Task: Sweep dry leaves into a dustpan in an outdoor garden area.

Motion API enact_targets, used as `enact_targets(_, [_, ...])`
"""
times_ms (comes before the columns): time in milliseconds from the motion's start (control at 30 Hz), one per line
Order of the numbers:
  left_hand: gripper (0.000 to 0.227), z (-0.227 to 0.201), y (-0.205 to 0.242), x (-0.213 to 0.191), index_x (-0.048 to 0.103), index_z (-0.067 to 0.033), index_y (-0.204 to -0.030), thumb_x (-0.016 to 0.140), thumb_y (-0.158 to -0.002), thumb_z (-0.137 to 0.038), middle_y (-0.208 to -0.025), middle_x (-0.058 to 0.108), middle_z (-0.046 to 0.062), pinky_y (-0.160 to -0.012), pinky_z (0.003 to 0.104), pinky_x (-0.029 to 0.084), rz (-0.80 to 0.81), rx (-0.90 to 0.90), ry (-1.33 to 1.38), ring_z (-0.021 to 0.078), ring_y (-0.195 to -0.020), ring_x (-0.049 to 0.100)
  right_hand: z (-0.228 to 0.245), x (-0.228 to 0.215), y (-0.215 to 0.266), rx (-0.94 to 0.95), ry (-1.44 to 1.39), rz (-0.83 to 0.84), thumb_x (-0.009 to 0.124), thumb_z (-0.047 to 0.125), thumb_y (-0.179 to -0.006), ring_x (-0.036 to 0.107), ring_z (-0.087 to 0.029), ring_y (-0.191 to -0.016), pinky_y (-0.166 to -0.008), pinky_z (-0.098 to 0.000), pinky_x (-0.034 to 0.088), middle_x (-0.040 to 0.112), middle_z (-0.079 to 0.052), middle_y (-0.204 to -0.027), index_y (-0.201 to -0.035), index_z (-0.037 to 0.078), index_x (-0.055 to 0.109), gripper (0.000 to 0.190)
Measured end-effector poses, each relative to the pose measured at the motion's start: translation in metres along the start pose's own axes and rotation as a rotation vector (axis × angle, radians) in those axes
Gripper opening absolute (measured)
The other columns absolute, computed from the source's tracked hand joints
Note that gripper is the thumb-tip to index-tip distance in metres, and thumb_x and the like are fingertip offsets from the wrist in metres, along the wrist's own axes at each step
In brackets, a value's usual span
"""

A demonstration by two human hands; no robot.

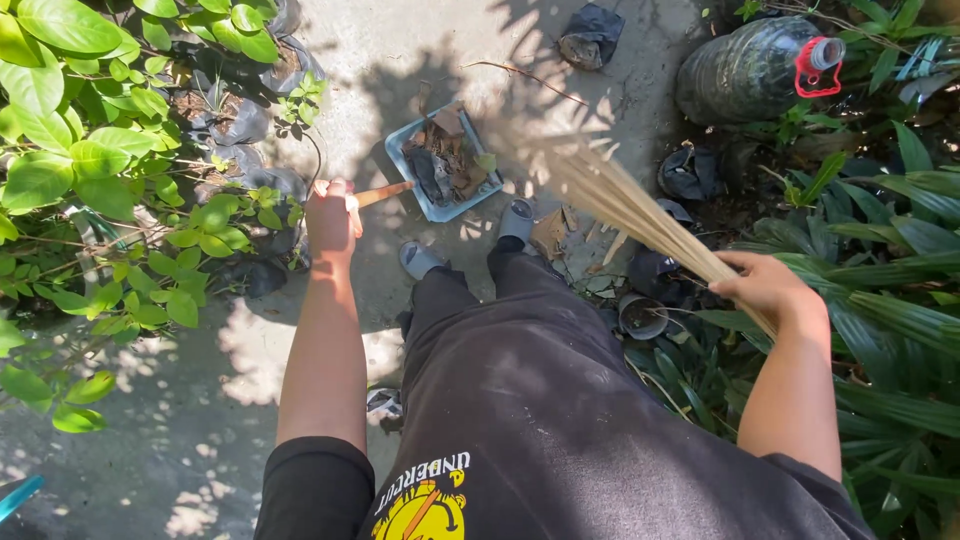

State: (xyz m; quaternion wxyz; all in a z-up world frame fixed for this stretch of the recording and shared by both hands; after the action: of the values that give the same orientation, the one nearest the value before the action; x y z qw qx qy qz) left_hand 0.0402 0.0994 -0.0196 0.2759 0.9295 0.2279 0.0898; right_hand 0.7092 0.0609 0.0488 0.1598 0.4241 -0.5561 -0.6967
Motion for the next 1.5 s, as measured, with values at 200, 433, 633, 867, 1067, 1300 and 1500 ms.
enact_targets(200, [0.023, 0.006, 0.001, 0.017, 0.054, -0.003, -0.098, 0.056, -0.103, -0.025, -0.057, 0.046, 0.001, -0.035, 0.03, 0.03, -0.028, 0.016, -0.041, 0.0116, -0.036, 0.038, 0.055, 0.003, -0.099, -0.195, 0.187, -0.271, 0.085, 0.021, -0.077, 0.068, -0.038, -0.11, -0.095, -0.0474, 0.053, 0.072, -0.017, -0.123, -0.136, 0.02, 0.068, 0.061])
enact_targets(433, [0.023, 0.021, -0.006, 0.013, 0.056, -0.0028, -0.094, 0.058, -0.099, -0.025, -0.059, 0.052, 0.002, -0.033, 0.031, 0.034, -0.106, 0.028, -0.12, 0.0121, -0.036, 0.044, 0.063, 0.019, -0.05, -0.231, 0.364, -0.127, 0.083, 0.02, -0.076, 0.069, -0.037, -0.112, -0.095, -0.0484, 0.055, 0.072, -0.014, -0.123, -0.135, 0.029, 0.067, 0.061])
enact_targets(633, [0.022, 0.026, -0.014, 0.001, 0.054, -0.0051, -0.096, 0.062, -0.1, -0.025, -0.065, 0.048, 0.0, -0.036, 0.03, 0.03, -0.056, 0.028, 0.05, 0.0096, -0.043, 0.039, -0.006, -0.027, -0.012, -0.191, 0.264, -0.095, 0.085, 0.016, -0.074, 0.073, -0.028, -0.102, -0.092, -0.0452, 0.055, 0.078, -0.01, -0.116, -0.14, 0.032, 0.067, 0.07])
enact_targets(867, [0.02, 0.022, -0.013, 0.017, 0.056, -0.0073, -0.091, 0.058, -0.098, -0.026, -0.059, 0.048, 0.0, -0.035, 0.03, 0.032, -0.101, 0.031, -0.04, 0.0112, -0.039, 0.04, 0.035, 0.006, -0.031, -0.101, 0.104, -0.205, 0.083, 0.019, -0.078, 0.071, -0.031, -0.11, -0.098, -0.0475, 0.052, 0.074, -0.013, -0.124, -0.142, 0.031, 0.064, 0.068])
enact_targets(1067, [0.022, 0.033, -0.014, 0.016, 0.059, -0.0035, -0.093, 0.058, -0.1, -0.024, -0.061, 0.05, 0.0, -0.038, 0.032, 0.037, -0.092, 0.066, -0.152, 0.0118, -0.042, 0.046, 0.031, 0.051, -0.041, -0.163, 0.197, -0.177, 0.084, 0.022, -0.076, 0.069, -0.037, -0.115, -0.099, -0.0482, 0.053, 0.072, -0.015, -0.127, -0.141, 0.03, 0.064, 0.069])
enact_targets(1300, [0.027, -0.004, 0.006, -0.009, 0.061, -0.0016, -0.088, 0.054, -0.1, -0.024, -0.054, 0.052, 0.005, -0.038, 0.034, 0.037, -0.067, 0.1, -0.266, 0.0143, -0.039, 0.049, -0.013, 0.044, 0.001, -0.028, 0.138, -0.234, 0.084, 0.021, -0.078, 0.066, -0.035, -0.118, -0.101, -0.0478, 0.051, 0.069, -0.014, -0.131, -0.144, 0.029, 0.062, 0.07])
enact_targets(1500, [0.033, 0.014, -0.014, -0.011, 0.062, -0.0019, -0.082, 0.054, -0.101, -0.027, -0.054, 0.055, 0.006, -0.036, 0.035, 0.037, -0.063, 0.06, -0.311, 0.0161, -0.037, 0.05, 0.072, 0.116, 0.002, -0.044, 0.297, -0.216, 0.078, 0.023, -0.081, 0.066, -0.033, -0.119, -0.1, -0.0479, 0.053, 0.069, -0.009, -0.131, -0.139, 0.034, 0.064, 0.06])
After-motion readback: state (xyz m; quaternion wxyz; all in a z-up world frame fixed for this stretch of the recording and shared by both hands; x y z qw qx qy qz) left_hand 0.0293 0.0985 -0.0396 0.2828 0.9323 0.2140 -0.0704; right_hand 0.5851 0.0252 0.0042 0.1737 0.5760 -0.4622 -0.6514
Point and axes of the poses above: each hand's wrist, its own y-axis away from the middle knuckle, its own x-axis out of the palm, z = x × y, the point moved 6 cm from there along -y, towards the middle knuckle
